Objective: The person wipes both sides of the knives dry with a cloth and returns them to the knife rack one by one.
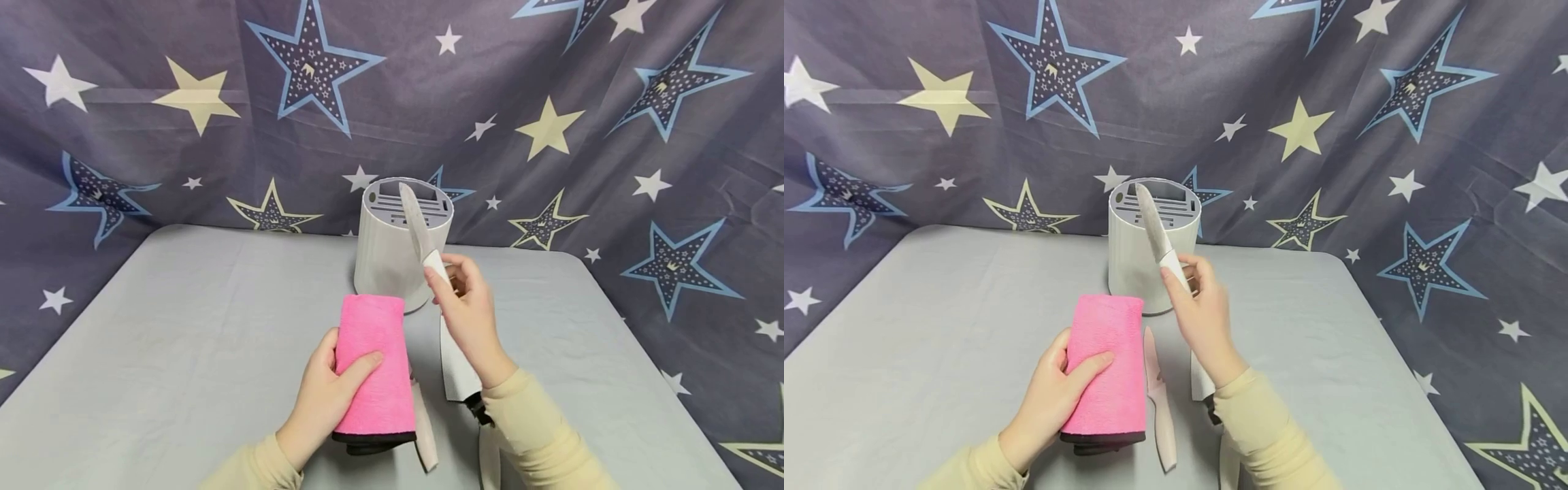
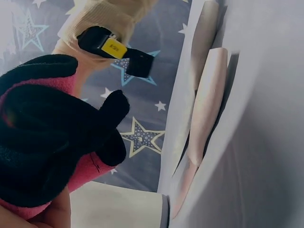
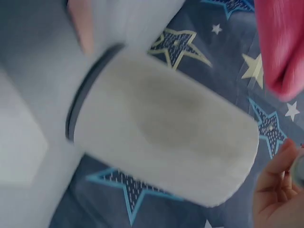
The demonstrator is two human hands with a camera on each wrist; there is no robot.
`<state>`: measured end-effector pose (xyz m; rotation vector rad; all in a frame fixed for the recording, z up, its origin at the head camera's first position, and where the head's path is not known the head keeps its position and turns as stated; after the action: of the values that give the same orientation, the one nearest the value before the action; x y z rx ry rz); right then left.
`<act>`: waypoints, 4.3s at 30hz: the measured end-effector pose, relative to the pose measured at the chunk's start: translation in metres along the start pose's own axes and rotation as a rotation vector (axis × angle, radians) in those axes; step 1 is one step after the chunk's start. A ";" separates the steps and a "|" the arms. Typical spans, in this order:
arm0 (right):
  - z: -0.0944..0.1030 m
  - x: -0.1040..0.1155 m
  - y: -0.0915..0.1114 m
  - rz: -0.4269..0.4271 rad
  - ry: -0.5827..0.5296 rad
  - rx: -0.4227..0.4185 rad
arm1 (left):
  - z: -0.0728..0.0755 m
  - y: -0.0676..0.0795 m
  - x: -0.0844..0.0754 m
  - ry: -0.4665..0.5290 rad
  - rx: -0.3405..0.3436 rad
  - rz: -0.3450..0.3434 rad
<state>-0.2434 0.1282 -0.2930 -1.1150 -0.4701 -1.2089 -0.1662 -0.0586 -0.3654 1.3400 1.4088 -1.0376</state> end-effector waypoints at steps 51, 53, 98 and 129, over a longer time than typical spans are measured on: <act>0.065 0.082 -0.123 0.944 1.354 0.086 | 0.040 -0.032 -0.021 -0.151 -0.049 -0.030; 0.059 0.083 -0.126 0.956 1.394 0.104 | 0.039 -0.031 -0.020 -0.144 -0.045 -0.027; -0.017 0.050 -0.127 0.879 1.490 0.187 | 0.041 -0.025 -0.002 -0.160 -0.059 0.013; 0.008 0.064 -0.094 0.911 1.026 -0.094 | 0.048 -0.028 -0.014 -0.206 -0.078 -0.015</act>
<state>-0.3044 0.1082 -0.1984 -0.5201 0.8138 -0.8094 -0.1912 -0.1100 -0.3636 1.1337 1.2932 -1.0863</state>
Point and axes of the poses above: each hand's wrist, its own y-axis away from the middle knuckle, its own z-axis out of the back of the hand, x = y × z, the point moved 6 cm from there along -y, towards the middle knuckle, and after that the axes turned 11 degrees about y, right-handed, at the moved point
